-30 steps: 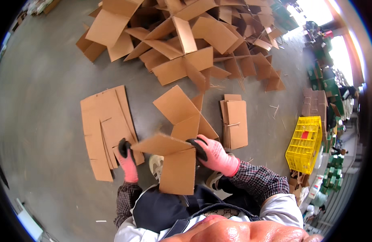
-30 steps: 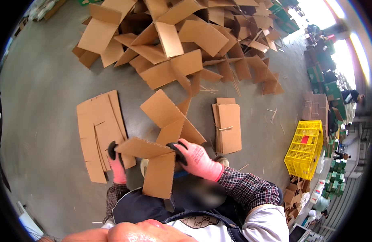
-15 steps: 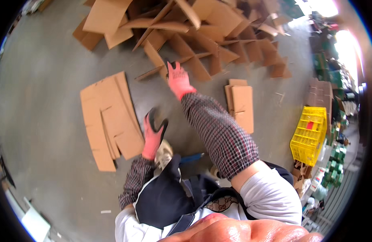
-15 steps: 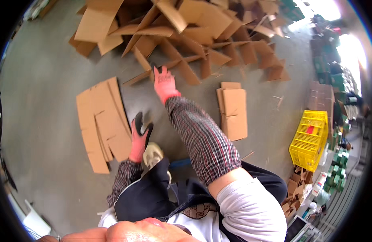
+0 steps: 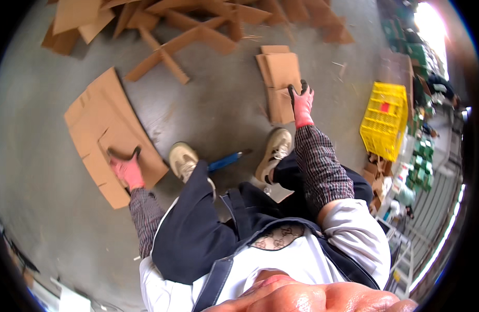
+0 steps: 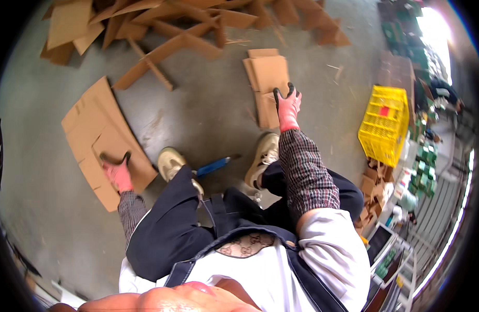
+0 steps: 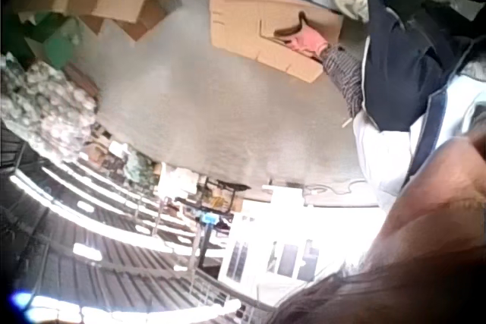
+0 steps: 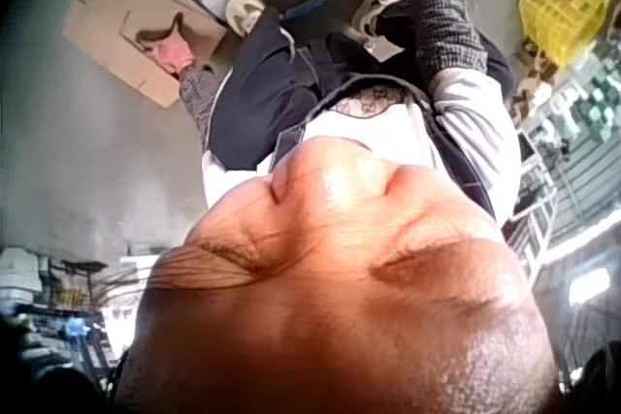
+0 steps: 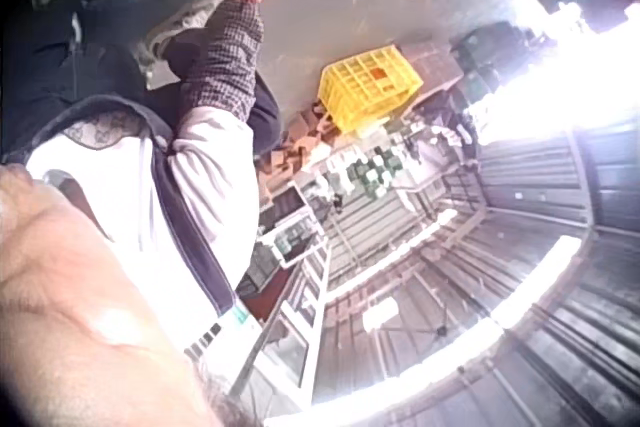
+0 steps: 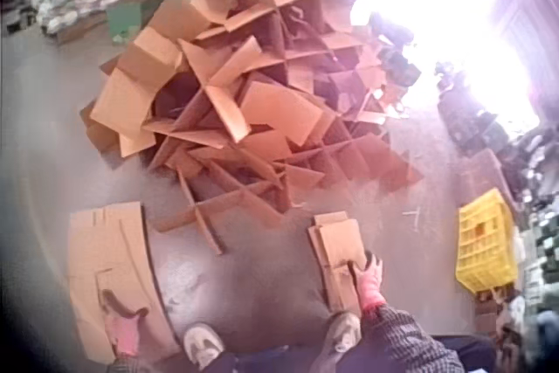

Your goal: The person is assembling cardboard dividers for packaging by interlocking pre-cut cardboard strips by hand.

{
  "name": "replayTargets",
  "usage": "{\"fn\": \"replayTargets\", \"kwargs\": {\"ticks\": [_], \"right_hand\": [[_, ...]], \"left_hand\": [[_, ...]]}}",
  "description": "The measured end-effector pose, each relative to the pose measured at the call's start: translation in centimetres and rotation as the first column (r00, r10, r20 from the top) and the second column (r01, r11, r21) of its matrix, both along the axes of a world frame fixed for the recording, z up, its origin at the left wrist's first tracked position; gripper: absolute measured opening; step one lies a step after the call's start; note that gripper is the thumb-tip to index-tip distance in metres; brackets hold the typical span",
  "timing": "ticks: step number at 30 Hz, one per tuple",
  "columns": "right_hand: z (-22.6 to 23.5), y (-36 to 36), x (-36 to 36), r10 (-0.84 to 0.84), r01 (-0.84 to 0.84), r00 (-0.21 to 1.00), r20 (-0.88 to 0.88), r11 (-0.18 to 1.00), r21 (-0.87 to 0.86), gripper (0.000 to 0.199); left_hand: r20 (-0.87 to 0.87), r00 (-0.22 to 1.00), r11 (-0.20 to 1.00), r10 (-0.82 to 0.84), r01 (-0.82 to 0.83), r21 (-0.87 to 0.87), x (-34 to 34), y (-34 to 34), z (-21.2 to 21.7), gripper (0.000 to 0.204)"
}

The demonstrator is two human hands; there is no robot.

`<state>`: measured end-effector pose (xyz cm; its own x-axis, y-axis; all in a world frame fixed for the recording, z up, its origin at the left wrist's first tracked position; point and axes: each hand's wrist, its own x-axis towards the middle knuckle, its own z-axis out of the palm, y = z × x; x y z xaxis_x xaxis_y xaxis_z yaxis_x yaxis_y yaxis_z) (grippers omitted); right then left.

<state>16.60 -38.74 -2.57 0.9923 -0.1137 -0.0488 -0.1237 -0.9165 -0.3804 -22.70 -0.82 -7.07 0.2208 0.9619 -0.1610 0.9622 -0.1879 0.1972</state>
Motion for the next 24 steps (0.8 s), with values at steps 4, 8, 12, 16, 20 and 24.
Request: {"fn": "replayTargets", "kwargs": {"ticks": [4, 8, 12, 16, 20, 24], "right_hand": [[-1.1, -4.4, 2.8, -0.071, 0.064, 0.98, -0.186, 0.997, -0.042, 0.08], [-4.3, -13.8, 7.5, 0.087, -0.055, 0.986, -0.144, 0.977, 0.207, 0.062], [-0.6, -8.1, 4.5, 0.021, -0.016, 1.0, -0.024, 0.986, 0.167, 0.06], [9.6, -4.0, 0.1, 0.113, -0.117, 0.992, 0.052, 0.703, 0.702, 0.032], [12.1, 2.2, -6.3, 0.181, -0.061, 0.983, 0.007, 0.293, 0.954, 0.024], [12.2, 5.8, -11.8, 0.825, -0.807, 0.557, -0.091, 0.564, 0.173, 0.052]], "left_hand": [[0.532, 0.844, 0.975, 0.069, 0.056, -0.215, -2.3, 1.3, 3.9, 0.075], [0.326, 0.889, 0.895, -0.322, 0.398, -0.202, 3.4, -2.9, 11.5, 0.062], [0.236, 0.889, 0.883, -0.392, 0.436, -0.174, 2.2, -4.9, 12.5, 0.052], [0.3, 0.864, 0.843, -0.405, 0.48, -0.242, -3.0, -5.0, 13.1, 0.052], [0.288, 0.745, 0.726, -0.602, 0.66, -0.191, 0.8, -6.8, 13.3, 0.053], [0.497, 0.853, 0.932, -0.16, 0.296, -0.208, -2.1, -5.6, 11.2, 0.05]]}}
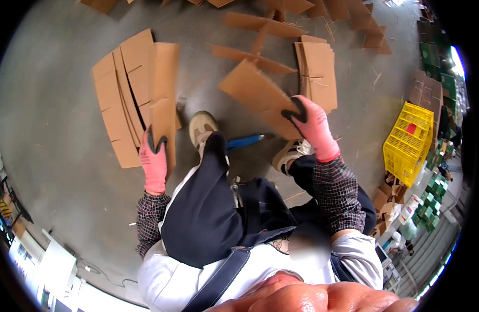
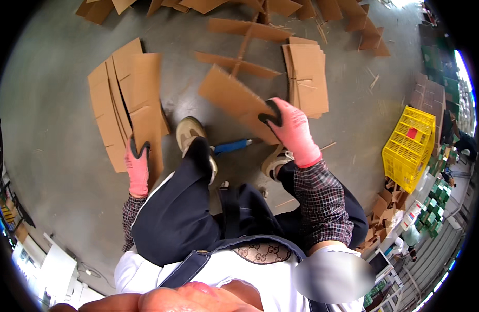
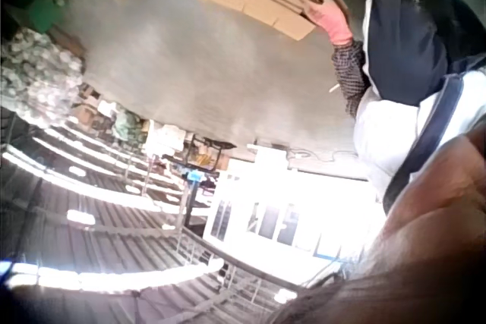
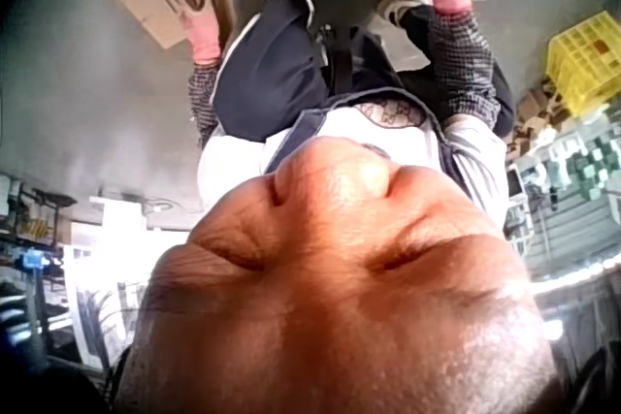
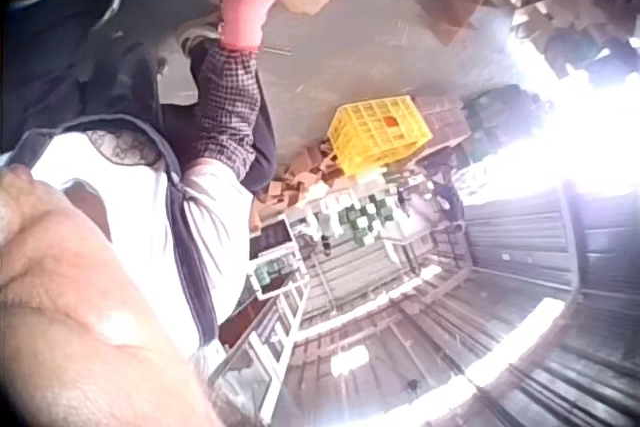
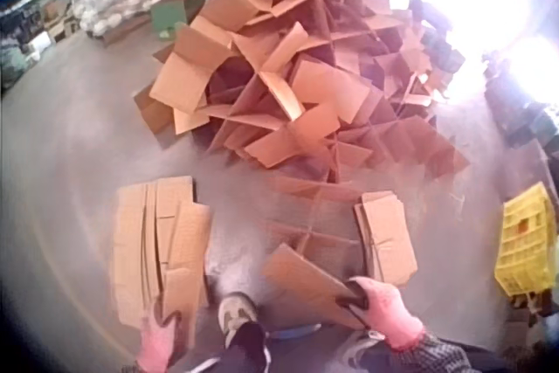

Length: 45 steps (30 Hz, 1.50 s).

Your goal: The person is assembling cardboard dividers for packaging by interlocking pre-cut cardboard strips by hand.

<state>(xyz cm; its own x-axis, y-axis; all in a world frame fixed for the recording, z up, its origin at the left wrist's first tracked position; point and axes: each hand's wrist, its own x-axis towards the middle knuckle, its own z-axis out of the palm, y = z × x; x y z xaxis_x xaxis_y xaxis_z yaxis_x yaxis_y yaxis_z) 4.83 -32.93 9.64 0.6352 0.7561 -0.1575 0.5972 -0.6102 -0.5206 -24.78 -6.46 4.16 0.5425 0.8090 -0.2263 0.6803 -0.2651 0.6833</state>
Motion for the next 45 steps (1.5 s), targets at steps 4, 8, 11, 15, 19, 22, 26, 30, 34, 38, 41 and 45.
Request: {"fn": "replayTargets", "kwargs": {"ticks": [4, 8, 11, 15, 19, 22, 26, 30, 34, 38, 41, 45], "right_hand": [[-5.8, 2.6, -0.8, 0.03, -0.001, 0.996, 0.081, 0.942, -0.337, 0.047], [-13.5, 10.6, 4.6, -0.099, 0.094, 0.989, 0.109, 0.994, 0.056, 0.044], [-8.2, 18.1, 9.2, -0.091, 0.137, 0.975, 0.205, 0.965, -0.224, 0.052], [-6.0, 12.1, 12.9, -0.066, 0.156, 0.945, 0.321, 0.952, -0.262, 0.051], [-4.6, 8.2, 5.4, -0.143, 0.127, 0.979, 0.146, 0.985, 0.116, 0.05], [-3.7, 9.2, 0.6, -0.07, 0.04, 0.98, 0.186, 0.986, 0.161, 0.053], [-4.0, 14.8, -1.7, 0.159, -0.214, 0.925, 0.346, 0.969, 0.127, 0.049], [-5.6, 16.1, -1.7, 0.361, -0.345, 0.865, 0.349, 0.932, -0.109, 0.046], [-3.7, 15.2, -1.1, 0.321, -0.308, 0.896, 0.306, 0.947, -0.092, 0.044], [-2.1, 14.4, -3.0, 0.415, -0.379, 0.887, 0.201, 0.905, -0.195, 0.044], [-2.2, 13.3, -4.7, 0.567, -0.496, 0.802, 0.186, 0.807, -0.319, 0.044], [-4.8, 15.0, -0.6, 0.384, -0.33, 0.91, 0.16, 0.9, -0.284, 0.048]], "left_hand": [[0.072, 0.978, 0.98, 0.197, -0.197, -0.004, -2.4, 0.0, -0.3, 0.049], [0.091, 0.996, 0.991, 0.017, -0.004, -0.137, 2.1, -1.2, 1.7, 0.052], [0.099, 0.994, 0.988, -0.049, 0.063, -0.138, 3.3, -0.9, -0.5, 0.052], [-0.126, 0.967, 0.966, -0.22, 0.234, 0.106, 7.0, 0.2, -4.0, 0.056], [-0.405, 0.856, 0.927, -0.32, 0.371, 0.053, 9.5, 1.3, -6.2, 0.062], [-0.432, 0.845, 0.912, -0.316, 0.396, 0.108, 12.0, 1.9, -5.9, 0.066], [-0.436, 0.829, 0.904, -0.35, 0.422, 0.075, 15.7, 2.6, -7.9, 0.062], [-0.3, 0.884, 0.92, -0.358, 0.388, 0.048, 16.3, 2.1, -8.4, 0.049], [-0.304, 0.89, 0.904, -0.341, 0.398, 0.153, 16.1, -0.1, -7.9, 0.041], [-0.343, 0.836, 0.823, -0.428, 0.518, 0.235, 16.2, -2.0, -9.4, 0.031], [-0.241, 0.872, 0.858, -0.427, 0.475, 0.195, 15.1, -2.9, -11.7, 0.02], [-0.31, 0.826, 0.797, -0.471, 0.549, 0.25, 15.7, -2.3, -8.6, 0.054]]}}
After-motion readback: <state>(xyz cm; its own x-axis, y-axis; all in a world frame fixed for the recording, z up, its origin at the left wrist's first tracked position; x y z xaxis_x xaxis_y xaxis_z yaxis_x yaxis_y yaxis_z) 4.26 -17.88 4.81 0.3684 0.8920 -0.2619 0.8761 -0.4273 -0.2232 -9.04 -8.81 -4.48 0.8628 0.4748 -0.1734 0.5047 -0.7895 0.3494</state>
